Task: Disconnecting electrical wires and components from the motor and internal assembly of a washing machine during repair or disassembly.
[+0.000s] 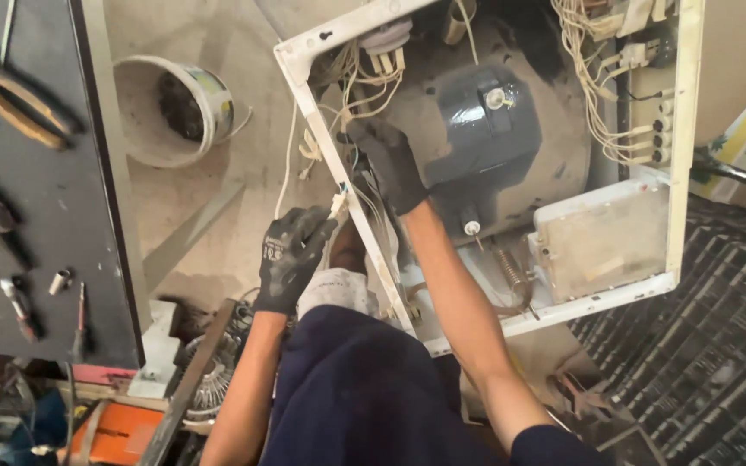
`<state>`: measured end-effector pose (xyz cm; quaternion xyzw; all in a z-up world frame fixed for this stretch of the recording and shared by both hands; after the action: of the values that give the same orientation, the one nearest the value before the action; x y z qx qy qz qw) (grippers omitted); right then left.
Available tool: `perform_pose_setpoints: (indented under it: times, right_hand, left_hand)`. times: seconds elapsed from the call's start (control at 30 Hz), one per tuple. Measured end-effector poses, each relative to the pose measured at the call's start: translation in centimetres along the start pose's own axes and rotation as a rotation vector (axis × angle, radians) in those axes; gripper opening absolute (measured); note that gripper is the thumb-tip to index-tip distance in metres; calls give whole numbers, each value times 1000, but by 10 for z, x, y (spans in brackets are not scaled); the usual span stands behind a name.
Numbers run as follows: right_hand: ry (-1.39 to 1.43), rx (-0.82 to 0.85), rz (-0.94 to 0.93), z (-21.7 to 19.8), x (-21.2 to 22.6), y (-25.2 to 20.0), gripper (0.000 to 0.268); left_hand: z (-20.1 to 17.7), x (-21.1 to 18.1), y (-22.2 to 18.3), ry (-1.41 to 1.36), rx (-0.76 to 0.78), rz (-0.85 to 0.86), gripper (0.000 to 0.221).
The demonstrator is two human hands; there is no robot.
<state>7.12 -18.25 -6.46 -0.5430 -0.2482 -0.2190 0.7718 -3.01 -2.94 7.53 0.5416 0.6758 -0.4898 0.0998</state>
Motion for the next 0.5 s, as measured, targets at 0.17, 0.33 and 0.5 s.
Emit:
perform_pose_setpoints:
  times: [0.17, 0.33, 0.5]
  right_hand:
    - [98, 49, -30, -40, -51, 22, 23]
    - [578, 154, 27, -31, -48, 26, 17]
    - [605, 199, 69, -1, 8, -7, 21]
  left_hand:
    - [9, 19, 9, -35, -130, -82, 20]
    - [20, 28, 29, -60, -110, -38, 21]
    - [19, 27, 32, -72, -85, 5, 18]
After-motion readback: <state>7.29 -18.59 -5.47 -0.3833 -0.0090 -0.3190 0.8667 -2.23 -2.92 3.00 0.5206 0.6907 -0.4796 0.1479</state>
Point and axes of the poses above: each hand's wrist, its own y-axis towards the middle knuckle, its own z-axis out of the palm, x = y × z, the point moved 2 cm from there along y, towards the middle knuckle, and after that the axes turned 12 degrees about x, right-handed, at the moved point
